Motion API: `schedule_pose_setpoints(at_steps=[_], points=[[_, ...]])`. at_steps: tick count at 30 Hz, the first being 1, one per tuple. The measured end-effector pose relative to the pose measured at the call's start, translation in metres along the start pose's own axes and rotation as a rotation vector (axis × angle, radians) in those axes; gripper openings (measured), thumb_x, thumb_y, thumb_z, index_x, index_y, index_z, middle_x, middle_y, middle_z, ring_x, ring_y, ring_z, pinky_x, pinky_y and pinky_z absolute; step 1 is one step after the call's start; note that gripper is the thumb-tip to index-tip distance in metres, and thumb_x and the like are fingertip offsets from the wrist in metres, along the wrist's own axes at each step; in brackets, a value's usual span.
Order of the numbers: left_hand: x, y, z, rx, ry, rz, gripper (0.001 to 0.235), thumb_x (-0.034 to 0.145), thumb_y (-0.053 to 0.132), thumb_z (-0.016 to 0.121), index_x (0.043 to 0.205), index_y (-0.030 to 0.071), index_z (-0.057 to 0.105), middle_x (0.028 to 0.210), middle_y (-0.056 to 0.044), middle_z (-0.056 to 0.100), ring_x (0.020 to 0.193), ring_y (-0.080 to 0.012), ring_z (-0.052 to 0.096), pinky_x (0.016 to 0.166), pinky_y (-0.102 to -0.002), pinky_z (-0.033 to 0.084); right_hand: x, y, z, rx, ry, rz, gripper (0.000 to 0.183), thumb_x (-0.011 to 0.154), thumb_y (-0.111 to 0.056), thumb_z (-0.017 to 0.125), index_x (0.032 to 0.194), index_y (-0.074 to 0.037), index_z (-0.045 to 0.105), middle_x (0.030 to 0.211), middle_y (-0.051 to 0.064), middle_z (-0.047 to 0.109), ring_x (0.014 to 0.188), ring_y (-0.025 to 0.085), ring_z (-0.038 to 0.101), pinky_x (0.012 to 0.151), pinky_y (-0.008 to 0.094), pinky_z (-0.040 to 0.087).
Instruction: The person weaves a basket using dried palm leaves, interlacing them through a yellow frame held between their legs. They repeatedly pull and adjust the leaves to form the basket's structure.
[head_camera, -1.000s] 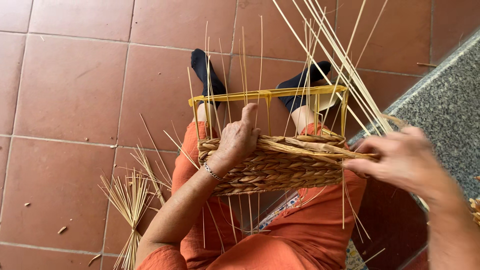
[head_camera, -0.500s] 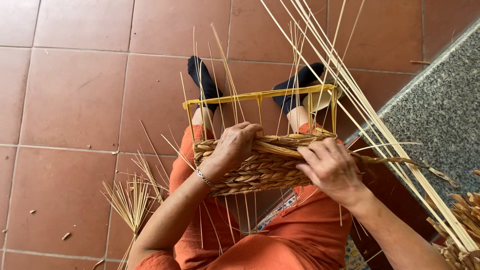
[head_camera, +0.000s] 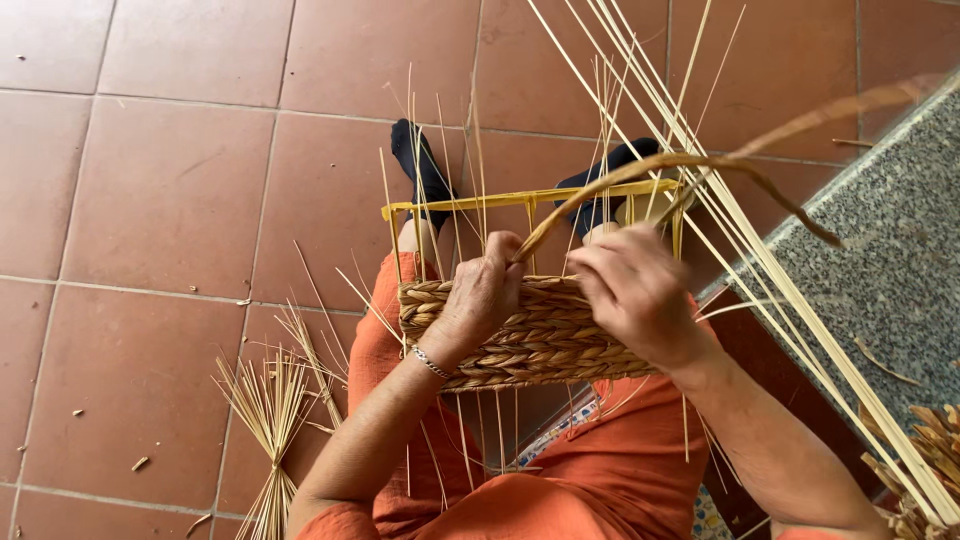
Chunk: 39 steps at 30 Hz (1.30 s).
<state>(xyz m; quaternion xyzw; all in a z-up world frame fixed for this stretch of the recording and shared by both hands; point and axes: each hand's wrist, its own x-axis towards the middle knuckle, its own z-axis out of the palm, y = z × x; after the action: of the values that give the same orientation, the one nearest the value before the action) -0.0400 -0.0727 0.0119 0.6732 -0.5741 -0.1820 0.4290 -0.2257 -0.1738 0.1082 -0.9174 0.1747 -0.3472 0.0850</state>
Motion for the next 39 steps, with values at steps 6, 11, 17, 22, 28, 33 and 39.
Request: schedule_pose_setpoints(at_steps=[6,11,17,22,28,33,39], points=[[0.009,-0.023,0.037,0.271,-0.083,-0.208,0.006,0.103,0.005,0.053,0.106,0.001,0.052,0.061,-0.010,0.063,0.047,-0.0227,0.063,0.045,-0.039,0.054,0.005,0.033,0.064,0.360,-0.664,0.728,0.021,0.096,-0.016,0.068,0.114,-0.008,0.076,0.089,0.002,0.077,0.078,0.015,0.078,0.075,0.031,0.067],[0.009,-0.025,0.042,0.475,-0.291,-0.050,0.011,0.098,0.006,0.053,0.105,0.000,0.059,0.062,-0.009,0.063,0.051,-0.0218,0.063,0.049,-0.038,0.054,0.005,0.047,0.084,0.359,-0.765,0.797,0.034,0.099,-0.017,0.061,0.132,-0.010,0.065,0.110,0.006,0.077,0.086,0.018,0.077,0.084,0.031,0.062],[0.030,-0.005,0.014,0.318,-0.596,-0.347,0.061,0.106,0.051,0.046,0.076,0.004,0.071,0.067,-0.015,0.068,0.063,-0.0277,0.070,0.068,-0.043,0.058,-0.005,0.058,0.102,0.832,-0.658,0.808,0.041,0.100,-0.011,0.052,0.141,-0.009,0.056,0.123,0.006,0.075,0.107,0.014,0.072,0.081,0.030,0.063],[0.011,0.000,0.019,0.252,-0.173,-0.075,0.041,0.100,0.045,0.056,0.087,0.012,0.077,0.070,-0.015,0.071,0.069,-0.0334,0.071,0.070,-0.049,0.055,-0.022,0.069,0.100,0.321,-0.502,0.617,0.036,0.097,-0.004,0.060,0.132,0.000,0.068,0.107,0.017,0.078,0.078,0.018,0.074,0.070,0.029,0.058],[-0.010,-0.011,0.036,0.203,-0.030,-0.026,0.016,0.093,0.019,0.059,0.100,0.012,0.072,0.086,-0.009,0.074,0.086,-0.0284,0.072,0.080,-0.044,0.058,-0.026,0.073,0.075,0.770,-0.341,1.153,0.023,0.099,0.006,0.045,0.115,0.011,0.061,0.087,0.019,0.065,0.051,0.013,0.059,0.044,0.026,0.051],[0.008,-0.008,0.027,0.137,-0.324,-0.291,0.022,0.093,0.027,0.062,0.101,0.014,0.077,0.088,-0.013,0.075,0.085,-0.0346,0.072,0.077,-0.048,0.056,-0.033,0.055,0.032,1.092,-0.191,1.132,0.022,0.099,0.007,0.047,0.116,0.008,0.061,0.093,0.013,0.070,0.054,0.005,0.050,0.045,0.018,0.043],[0.008,-0.001,0.002,-0.029,-0.226,-0.163,0.041,0.091,0.028,0.065,0.128,0.011,0.064,0.091,-0.014,0.078,0.087,-0.0351,0.073,0.076,-0.047,0.056,-0.048,0.041,0.036,0.618,-0.568,0.966,0.021,0.103,-0.017,0.058,0.117,-0.003,0.068,0.067,0.008,0.060,0.053,0.010,0.053,0.050,0.024,0.044]])
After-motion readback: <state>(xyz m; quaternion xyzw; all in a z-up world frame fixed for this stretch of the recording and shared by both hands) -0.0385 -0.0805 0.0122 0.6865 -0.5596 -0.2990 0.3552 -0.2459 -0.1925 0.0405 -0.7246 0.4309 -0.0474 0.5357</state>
